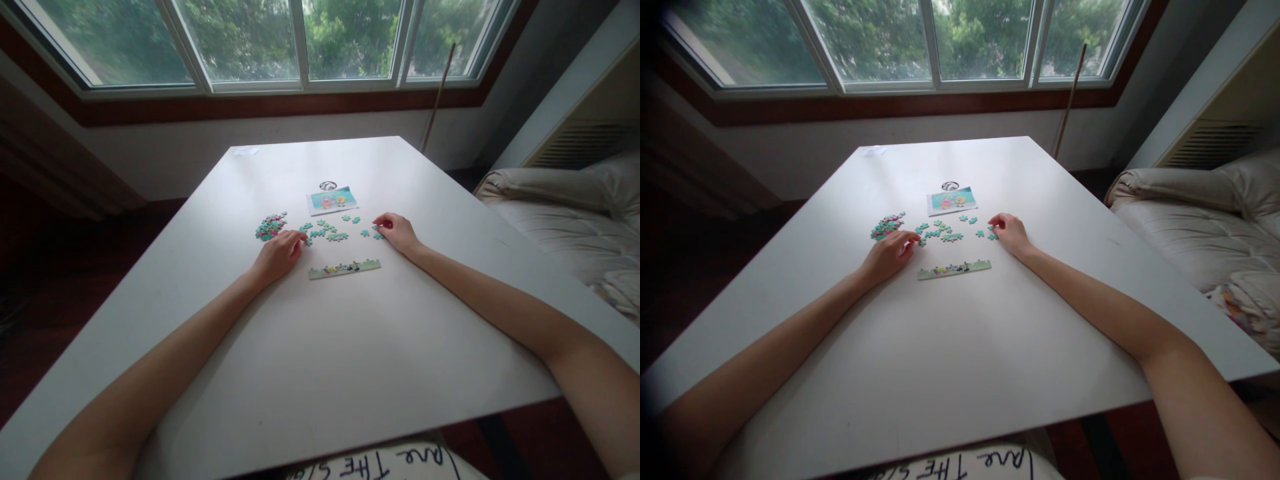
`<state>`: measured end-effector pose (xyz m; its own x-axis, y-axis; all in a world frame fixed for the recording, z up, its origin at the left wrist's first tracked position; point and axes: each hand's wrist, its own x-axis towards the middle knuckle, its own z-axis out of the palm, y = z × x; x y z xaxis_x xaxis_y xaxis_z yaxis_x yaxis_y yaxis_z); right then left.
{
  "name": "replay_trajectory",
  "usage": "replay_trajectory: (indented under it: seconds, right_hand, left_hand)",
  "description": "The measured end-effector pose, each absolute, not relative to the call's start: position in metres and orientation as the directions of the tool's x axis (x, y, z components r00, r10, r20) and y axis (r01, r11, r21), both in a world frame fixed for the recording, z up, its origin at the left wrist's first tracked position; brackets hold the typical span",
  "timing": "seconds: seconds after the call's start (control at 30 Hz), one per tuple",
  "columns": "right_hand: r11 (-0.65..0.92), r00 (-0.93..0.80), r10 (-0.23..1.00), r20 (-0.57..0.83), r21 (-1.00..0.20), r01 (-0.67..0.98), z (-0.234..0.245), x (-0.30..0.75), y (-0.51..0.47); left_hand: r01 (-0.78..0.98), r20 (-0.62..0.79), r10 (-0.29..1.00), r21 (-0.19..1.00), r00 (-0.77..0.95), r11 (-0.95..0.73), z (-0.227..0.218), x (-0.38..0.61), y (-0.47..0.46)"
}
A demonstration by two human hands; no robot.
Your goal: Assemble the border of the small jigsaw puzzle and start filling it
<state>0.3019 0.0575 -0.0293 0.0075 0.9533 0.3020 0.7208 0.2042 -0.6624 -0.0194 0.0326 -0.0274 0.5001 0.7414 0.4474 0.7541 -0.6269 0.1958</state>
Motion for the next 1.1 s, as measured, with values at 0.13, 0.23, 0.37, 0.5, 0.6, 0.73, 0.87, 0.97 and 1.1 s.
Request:
replay_trajectory:
  seconds: [0.13,0.23,0.37,0.5,0.6,0.73,0.87,0.97,1.1]
  right_hand:
    - [0.212,0.003,0.952,0.307,-0.664,0.717,-0.0313,0.3028,0.0586]
    - [0.212,0.005,0.951,0.308,-0.666,0.715,-0.0309,0.3028,0.0582]
    - [0.207,0.007,0.952,0.306,-0.661,0.721,-0.029,0.3023,0.0573]
    - [0.201,0.008,0.953,0.303,-0.651,0.732,-0.0288,0.3023,0.0569]
    - [0.203,0.005,0.95,0.312,-0.628,0.751,-0.0295,0.3026,0.057]
    - [0.207,-0.005,0.948,0.319,-0.602,0.771,-0.0298,0.3027,0.0571]
    - [0.21,-0.011,0.948,0.317,-0.603,0.77,-0.0297,0.3025,0.057]
    - [0.21,-0.011,0.949,0.316,-0.604,0.768,-0.0296,0.3022,0.0567]
    - [0.202,-0.006,0.95,0.311,-0.601,0.773,-0.0287,0.3014,0.056]
  left_hand:
    - [0.751,0.444,0.735,0.181,0.513,-0.635,-0.0267,-0.0196,0.0325]
    - [0.748,0.43,0.731,0.171,0.53,-0.642,-0.0245,-0.0189,0.0312]
    - [0.788,0.436,0.754,0.147,0.491,-0.598,-0.0205,-0.0166,0.0281]
    - [0.83,0.454,0.775,0.124,0.439,-0.543,-0.02,-0.0154,0.0273]
    - [0.837,0.448,0.782,0.119,0.434,-0.534,-0.0214,-0.0157,0.0283]
    - [0.836,0.419,0.792,0.124,0.444,-0.534,-0.0208,-0.0157,0.0285]
    - [0.839,0.397,0.803,0.13,0.444,-0.529,-0.0185,-0.0151,0.0273]
    - [0.834,0.395,0.799,0.129,0.453,-0.537,-0.0185,-0.0154,0.0273]
    - [0.829,0.393,0.794,0.122,0.464,-0.545,-0.0205,-0.0165,0.0286]
